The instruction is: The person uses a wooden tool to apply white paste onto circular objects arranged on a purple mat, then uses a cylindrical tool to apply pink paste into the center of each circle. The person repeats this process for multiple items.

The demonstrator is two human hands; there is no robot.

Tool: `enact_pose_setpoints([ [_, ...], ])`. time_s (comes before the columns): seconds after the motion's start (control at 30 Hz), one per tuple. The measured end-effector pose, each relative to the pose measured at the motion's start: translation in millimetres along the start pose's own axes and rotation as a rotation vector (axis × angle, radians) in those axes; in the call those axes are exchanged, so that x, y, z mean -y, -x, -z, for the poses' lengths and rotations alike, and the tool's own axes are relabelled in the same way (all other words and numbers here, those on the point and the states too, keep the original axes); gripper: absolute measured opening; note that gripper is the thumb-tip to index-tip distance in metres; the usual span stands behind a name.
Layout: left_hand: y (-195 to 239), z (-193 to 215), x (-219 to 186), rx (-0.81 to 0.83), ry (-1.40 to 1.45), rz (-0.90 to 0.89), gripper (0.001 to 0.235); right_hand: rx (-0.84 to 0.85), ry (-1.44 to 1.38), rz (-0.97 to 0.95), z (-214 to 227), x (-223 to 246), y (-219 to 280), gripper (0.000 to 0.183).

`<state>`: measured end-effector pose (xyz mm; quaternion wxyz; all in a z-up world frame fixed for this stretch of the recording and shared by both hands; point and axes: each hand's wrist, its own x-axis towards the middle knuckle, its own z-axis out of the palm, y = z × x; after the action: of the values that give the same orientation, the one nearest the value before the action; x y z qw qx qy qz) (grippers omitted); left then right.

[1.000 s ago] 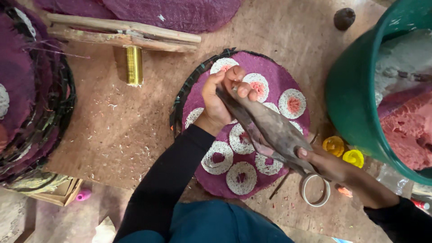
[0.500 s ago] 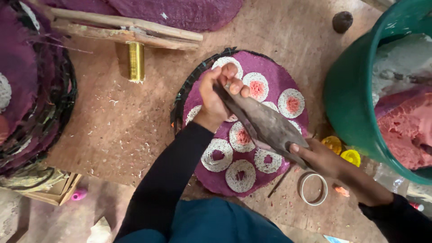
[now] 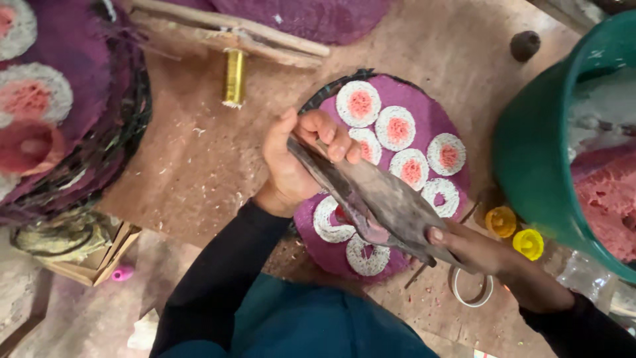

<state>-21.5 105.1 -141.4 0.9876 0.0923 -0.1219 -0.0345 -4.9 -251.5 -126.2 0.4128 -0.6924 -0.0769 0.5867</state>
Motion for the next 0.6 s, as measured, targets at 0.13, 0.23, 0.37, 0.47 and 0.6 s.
enact_pose_setpoints([
  [0.13,18,32,11,-0.182,0.121,-0.088,0.040,-0.047,0.124,-0.038,-9,-3,-14,0.085],
  [0.23,27,48,12,-0.154,0.112,-0.112,0.036,-0.153,0.241,-0.059,-17,-3,-19,0.080],
  [0.37,38,55,1,-0.135,0.047,-0.129,0.036,-0.211,0.301,-0.048,-35,7,-27,0.078],
  [0.47,42,54,3,-0.172,0.043,-0.122,0.036,-0.181,0.250,-0.101,-42,18,-20,0.081],
  [0.6,41,52,11,-0.224,0.067,-0.160,0.036,-0.253,0.368,-0.204,-40,25,-13,0.082],
])
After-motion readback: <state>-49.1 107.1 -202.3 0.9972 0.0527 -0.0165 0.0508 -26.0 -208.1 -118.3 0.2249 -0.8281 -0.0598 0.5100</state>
